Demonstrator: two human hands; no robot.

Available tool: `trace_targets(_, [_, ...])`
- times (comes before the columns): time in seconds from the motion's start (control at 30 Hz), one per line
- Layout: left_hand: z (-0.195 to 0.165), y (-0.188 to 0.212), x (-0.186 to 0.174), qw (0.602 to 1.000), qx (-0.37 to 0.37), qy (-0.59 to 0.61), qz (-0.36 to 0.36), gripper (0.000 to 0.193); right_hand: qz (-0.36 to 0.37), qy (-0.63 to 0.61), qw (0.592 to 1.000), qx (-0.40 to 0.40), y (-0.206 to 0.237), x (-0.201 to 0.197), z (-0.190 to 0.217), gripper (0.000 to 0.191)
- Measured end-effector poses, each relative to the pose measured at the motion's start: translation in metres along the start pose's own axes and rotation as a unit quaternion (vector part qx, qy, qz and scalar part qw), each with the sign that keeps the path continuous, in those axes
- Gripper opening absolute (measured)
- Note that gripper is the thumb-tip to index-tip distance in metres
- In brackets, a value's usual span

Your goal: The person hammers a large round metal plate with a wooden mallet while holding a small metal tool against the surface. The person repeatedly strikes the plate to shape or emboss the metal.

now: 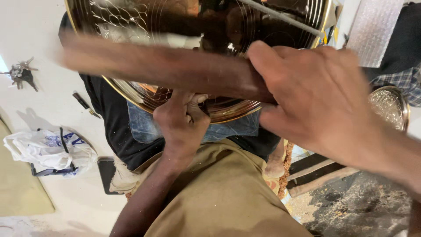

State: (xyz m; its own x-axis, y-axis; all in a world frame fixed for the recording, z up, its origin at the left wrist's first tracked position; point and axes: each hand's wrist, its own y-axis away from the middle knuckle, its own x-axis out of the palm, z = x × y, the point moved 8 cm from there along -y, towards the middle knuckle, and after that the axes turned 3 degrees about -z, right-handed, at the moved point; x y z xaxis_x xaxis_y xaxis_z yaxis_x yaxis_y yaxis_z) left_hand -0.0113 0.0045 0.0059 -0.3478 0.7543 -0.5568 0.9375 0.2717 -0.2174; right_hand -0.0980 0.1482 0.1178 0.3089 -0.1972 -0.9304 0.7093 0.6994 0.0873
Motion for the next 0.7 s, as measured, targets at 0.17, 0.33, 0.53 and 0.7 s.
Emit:
trace_targets(0.17, [0.008, -0.010, 0.010, 0.992, -0.017, -0.025, 0.119, 0.025, 0.056, 0.048, 0.997, 0.037, 0.016, 0.026, -0.020, 0.038])
trace_targets(0.33, [-0.002, -0.019, 0.012, 0.975, 0.093, 0.028, 0.200, 0.042, 0.050, -0.078, 0.988, 0.120, 0.045, 0.049, -0.049, 0.033])
trace_targets(0.53, [-0.001, -0.029, 0.035, 0.938, 0.154, -0.006, 0.311, 0.039, 0.033, -0.110, 0.979, 0.168, 0.078, 0.079, -0.063, 0.026])
trace_targets(0.7, [0.001, -0.031, 0.046, 0.886, 0.155, -0.052, 0.433, 0.051, -0.058, -0.202, 0.955, 0.211, 0.094, 0.082, -0.065, 0.023])
